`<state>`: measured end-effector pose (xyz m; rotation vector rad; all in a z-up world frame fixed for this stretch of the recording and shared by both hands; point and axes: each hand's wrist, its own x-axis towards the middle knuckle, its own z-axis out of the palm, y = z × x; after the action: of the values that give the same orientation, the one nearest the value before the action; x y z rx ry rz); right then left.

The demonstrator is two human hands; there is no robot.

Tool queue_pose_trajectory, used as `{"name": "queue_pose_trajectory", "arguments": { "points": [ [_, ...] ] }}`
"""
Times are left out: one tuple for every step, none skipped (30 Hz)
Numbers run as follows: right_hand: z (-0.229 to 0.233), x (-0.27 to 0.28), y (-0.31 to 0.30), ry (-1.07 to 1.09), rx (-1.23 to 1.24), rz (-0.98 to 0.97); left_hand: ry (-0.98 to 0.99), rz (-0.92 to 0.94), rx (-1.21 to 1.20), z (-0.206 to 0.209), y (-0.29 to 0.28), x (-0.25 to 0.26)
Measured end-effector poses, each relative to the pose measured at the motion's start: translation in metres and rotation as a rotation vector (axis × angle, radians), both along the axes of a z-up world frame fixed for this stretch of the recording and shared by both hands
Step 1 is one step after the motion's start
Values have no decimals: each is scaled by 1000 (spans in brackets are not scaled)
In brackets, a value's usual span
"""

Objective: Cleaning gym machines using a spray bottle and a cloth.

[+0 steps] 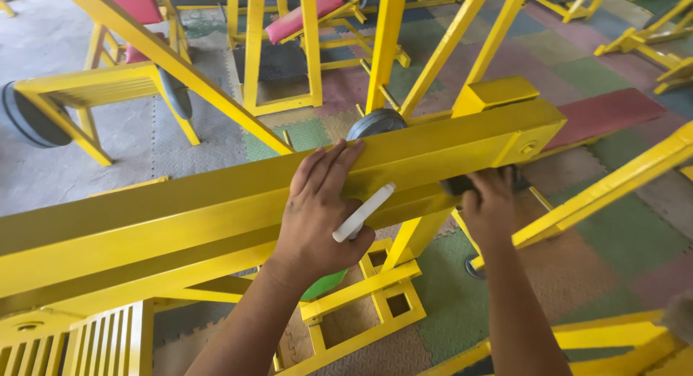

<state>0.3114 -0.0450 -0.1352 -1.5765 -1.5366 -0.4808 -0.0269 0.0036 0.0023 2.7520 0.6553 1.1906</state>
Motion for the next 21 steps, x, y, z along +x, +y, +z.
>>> {"name": "queue_pose_trajectory", "arguments": {
  "points": [
    [-6,2,3,1,1,16,1,16,1,1,-1,0],
    [-12,3,7,98,-7,-43,1,9,-5,1,-1,0],
    [-18,5,7,196,-23,-106,3,-2,-19,1,-3,0],
    [-16,-5,5,198,-31,-94,5,11,-25,3,-5,-2],
    [-15,-14,3,175,2,-75,3,0,-31,3,-8,-4],
    [-13,-24,2,153,35,-56,2,-11,-37,2,-11,-5],
    [-12,-36,1,153,27,-43,1,1,-44,-2,-16,-9],
    [-12,-48,0,135,25,9,-13,12,-31,-7,-20,-12],
    [-11,-58,-2,115,26,54,-30,15,-15,-11,-22,-13],
    [-1,-76,-1,114,23,59,-31,20,-19,-18,-24,-16],
    [8,-95,-6,87,-2,160,-55,53,3,-27,-30,-19],
    [16,-115,-10,61,-27,261,-78,87,25,-36,-36,-23],
    [20,-120,-13,61,-33,263,-79,90,19,-44,-39,-27],
    [25,-126,-15,18,-70,351,-89,122,28,-51,-42,-31],
    [32,-133,-15,-27,-102,446,-101,159,41,-58,-45,-36],
    [32,-124,-12,-30,-105,454,-103,168,40,-60,-45,-40],
    [31,-116,-10,-19,-171,489,-104,202,30,-64,-48,-46],
    [30,-108,-7,-9,-238,523,-106,236,21,-67,-50,-52],
    [22,-90,-1,-9,-250,542,-105,256,10,-69,-52,-56],
    [14,-73,5,-97,-245,350,-89,297,10,-71,-55,-61],
    [6,-58,13,-188,-236,162,-74,342,10,-73,-58,-68]
  ]
}}
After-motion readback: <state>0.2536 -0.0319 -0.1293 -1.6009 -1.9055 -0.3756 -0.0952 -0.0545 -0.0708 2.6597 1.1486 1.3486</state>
